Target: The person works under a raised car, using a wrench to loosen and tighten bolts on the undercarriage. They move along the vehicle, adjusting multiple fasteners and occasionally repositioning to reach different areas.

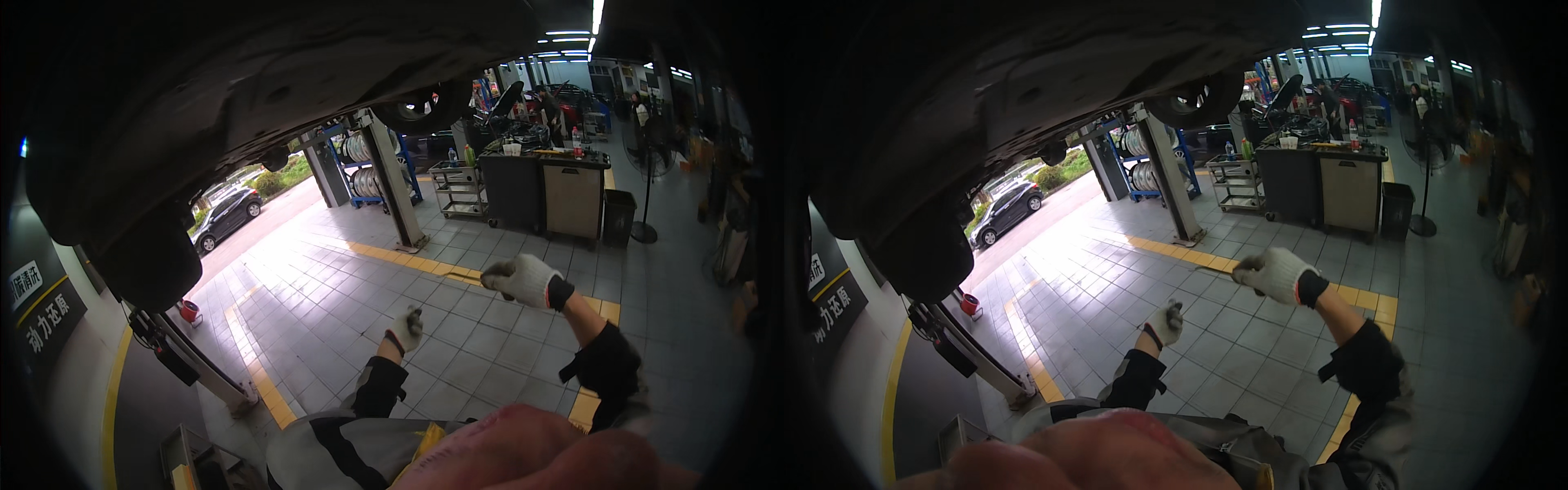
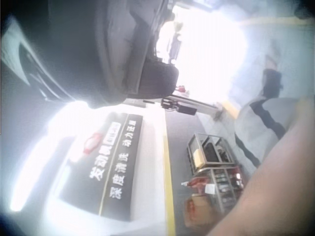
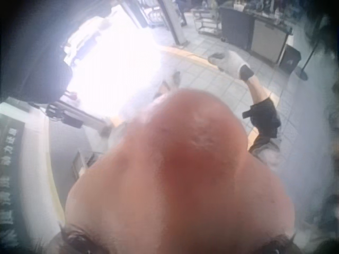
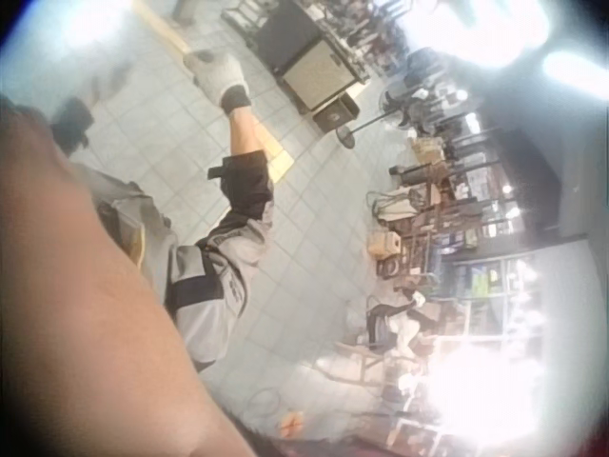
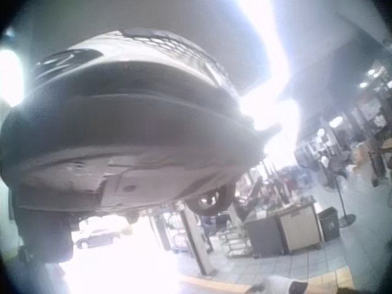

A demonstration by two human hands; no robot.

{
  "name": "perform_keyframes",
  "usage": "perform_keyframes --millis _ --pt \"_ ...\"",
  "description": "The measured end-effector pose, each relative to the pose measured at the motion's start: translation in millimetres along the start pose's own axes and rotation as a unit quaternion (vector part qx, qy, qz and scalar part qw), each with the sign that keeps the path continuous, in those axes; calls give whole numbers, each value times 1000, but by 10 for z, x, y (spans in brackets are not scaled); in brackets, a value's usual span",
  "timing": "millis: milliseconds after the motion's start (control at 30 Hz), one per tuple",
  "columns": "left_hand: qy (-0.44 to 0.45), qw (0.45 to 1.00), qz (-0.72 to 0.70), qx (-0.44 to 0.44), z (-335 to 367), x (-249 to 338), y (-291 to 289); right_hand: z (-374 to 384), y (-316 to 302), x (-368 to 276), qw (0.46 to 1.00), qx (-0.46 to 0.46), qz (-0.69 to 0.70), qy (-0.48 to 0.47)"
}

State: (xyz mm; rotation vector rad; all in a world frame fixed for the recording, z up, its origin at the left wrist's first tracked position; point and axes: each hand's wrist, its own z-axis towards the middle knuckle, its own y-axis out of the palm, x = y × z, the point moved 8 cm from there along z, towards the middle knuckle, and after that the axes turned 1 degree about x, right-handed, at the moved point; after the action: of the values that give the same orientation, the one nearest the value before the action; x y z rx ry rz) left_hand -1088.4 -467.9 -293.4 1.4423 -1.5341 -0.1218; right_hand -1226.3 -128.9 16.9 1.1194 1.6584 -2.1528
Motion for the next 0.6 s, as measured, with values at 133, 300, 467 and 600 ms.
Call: perform_keyframes --millis 133,300,467,600 --pt "-20 998 -61 -3 794 -298 -158 340 -96 925 991 -11 114 71" --pt "3 999 -30 -43 1028 -569 528 616 -164 2180 956 -10 258 135" --pt "48 999 8 -1 1155 -623 1353 803 -62 3569 883 -25 438 166" --pt "109 993 9 37 1263 -768 1819 830 56 4845 815 -16 519 257"
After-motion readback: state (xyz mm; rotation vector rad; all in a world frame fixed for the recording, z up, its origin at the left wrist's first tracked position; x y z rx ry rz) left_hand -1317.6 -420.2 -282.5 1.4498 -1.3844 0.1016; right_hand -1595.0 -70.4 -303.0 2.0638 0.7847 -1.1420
